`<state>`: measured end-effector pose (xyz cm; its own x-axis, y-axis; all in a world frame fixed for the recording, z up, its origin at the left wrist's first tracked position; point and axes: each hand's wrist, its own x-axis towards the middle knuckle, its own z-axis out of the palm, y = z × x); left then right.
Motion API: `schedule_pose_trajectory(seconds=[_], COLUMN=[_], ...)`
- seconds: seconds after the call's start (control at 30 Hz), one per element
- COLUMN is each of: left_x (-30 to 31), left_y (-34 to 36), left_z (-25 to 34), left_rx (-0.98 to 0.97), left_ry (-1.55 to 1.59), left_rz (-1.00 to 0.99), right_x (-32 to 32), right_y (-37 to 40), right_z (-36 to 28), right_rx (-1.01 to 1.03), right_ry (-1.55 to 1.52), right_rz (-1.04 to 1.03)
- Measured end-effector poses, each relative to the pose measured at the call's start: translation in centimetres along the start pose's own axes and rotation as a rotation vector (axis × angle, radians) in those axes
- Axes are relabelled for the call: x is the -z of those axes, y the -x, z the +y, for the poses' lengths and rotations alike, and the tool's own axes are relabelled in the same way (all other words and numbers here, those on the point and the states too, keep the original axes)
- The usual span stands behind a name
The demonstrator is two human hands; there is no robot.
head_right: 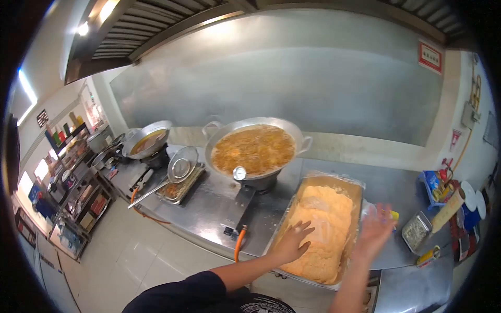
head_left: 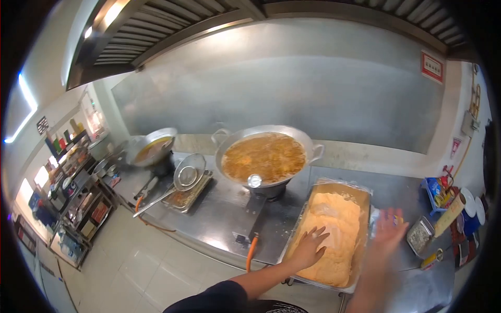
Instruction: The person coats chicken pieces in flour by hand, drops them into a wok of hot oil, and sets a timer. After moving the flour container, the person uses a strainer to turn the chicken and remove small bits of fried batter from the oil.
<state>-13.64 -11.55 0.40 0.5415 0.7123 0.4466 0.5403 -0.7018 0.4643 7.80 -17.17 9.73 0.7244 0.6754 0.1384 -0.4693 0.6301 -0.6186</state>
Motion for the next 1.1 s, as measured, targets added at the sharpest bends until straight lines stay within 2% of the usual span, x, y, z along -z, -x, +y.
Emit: schedule_pose_trajectory(seconds=[0.03,0.07,0.1,0.17,0.23,0.3,0.33,0.4,0.43,0.5,0.57,0.63,0.67,0.73,0.8,0.87,0.9,0.97,1.03,1.07,1.1], left_x=[2.6,4.9,6.7,10.4,12.1,13.3,14.1,14.8,15.0,15.5,14.8,13.8,14.1,17.9,21.5,24.8,26.4,29.3,32.5,34.0,35.3], left_y=[1.2,2.7,4.0,7.0,11.8,16.8,19.2,24.0,26.5,32.2,41.6,53.7,59.3,68.3,77.2,85.6,89.7,96.5,100.4,100.7,99.9], left_z=[-0.7,-1.6,-3.0,-5.9,-9.8,-12.4,-13.3,-15.4,-16.6,-20.2,-25.0,-30.7,-32.6,-30.9,-28.5,-26.3,-25.1,-22.1,-21.6,-22.3,-23.2], left_rx=[0.040,0.079,0.061,0.040,0.274,0.473,0.560,0.670,0.724,0.727,0.837,1.155,1.307,1.504,1.665,1.785,1.875,2.037,2.193,2.251,2.289], left_ry=[0.189,0.377,0.291,0.109,0.188,0.233,0.234,0.098,0.036,-0.242,-0.330,-0.123,-0.039,0.063,0.088,-0.010,0.002,0.031,0.108,0.152,0.200], left_rz=[-0.024,-0.043,0.002,0.109,0.191,0.246,0.261,0.164,0.116,-0.204,-0.462,-0.729,-0.835,-0.624,-0.397,-0.317,-0.244,-0.139,0.031,0.137,0.246], right_x=[-0.9,0.1,2.4,7.6,11.0,10.2,9.7,8.0,6.5,2.4,-0.7,-3.8,-6.2,-9.8,-12.4,-16.9,-21.2,-32.4,-45.3,-51.4,-57.8], right_y=[0.9,1.6,2.1,4.6,8.4,12.7,14.0,16.7,18.1,20.9,23.2,25.1,26.9,30.6,35.4,40.8,43.4,50.7,58.6,62.8,66.8], right_z=[-2.6,-3.8,-3.9,-2.9,-3.2,-2.3,-1.1,0.8,1.6,3.2,6.2,10.5,12.0,16.0,22.9,30.9,34.2,38.4,38.9,39.3,39.5], right_rx=[0.070,0.146,0.232,0.276,0.300,0.263,0.316,0.419,0.313,0.107,-0.112,0.241,0.166,0.061,0.002,-0.044,-0.191,0.077,0.275,0.255,0.349], right_ry=[0.217,0.493,0.760,1.003,1.366,1.316,1.271,1.184,1.200,1.230,1.134,1.095,1.096,1.058,0.963,0.977,0.960,0.565,0.168,-0.093,-0.360], right_rz=[0.049,0.002,-0.054,-0.125,-0.151,-0.059,-0.127,-0.249,-0.304,-0.423,-0.554,-0.897,-0.972,-1.133,-1.305,-1.601,-1.874,-2.060,-2.161,-2.138,-2.068])
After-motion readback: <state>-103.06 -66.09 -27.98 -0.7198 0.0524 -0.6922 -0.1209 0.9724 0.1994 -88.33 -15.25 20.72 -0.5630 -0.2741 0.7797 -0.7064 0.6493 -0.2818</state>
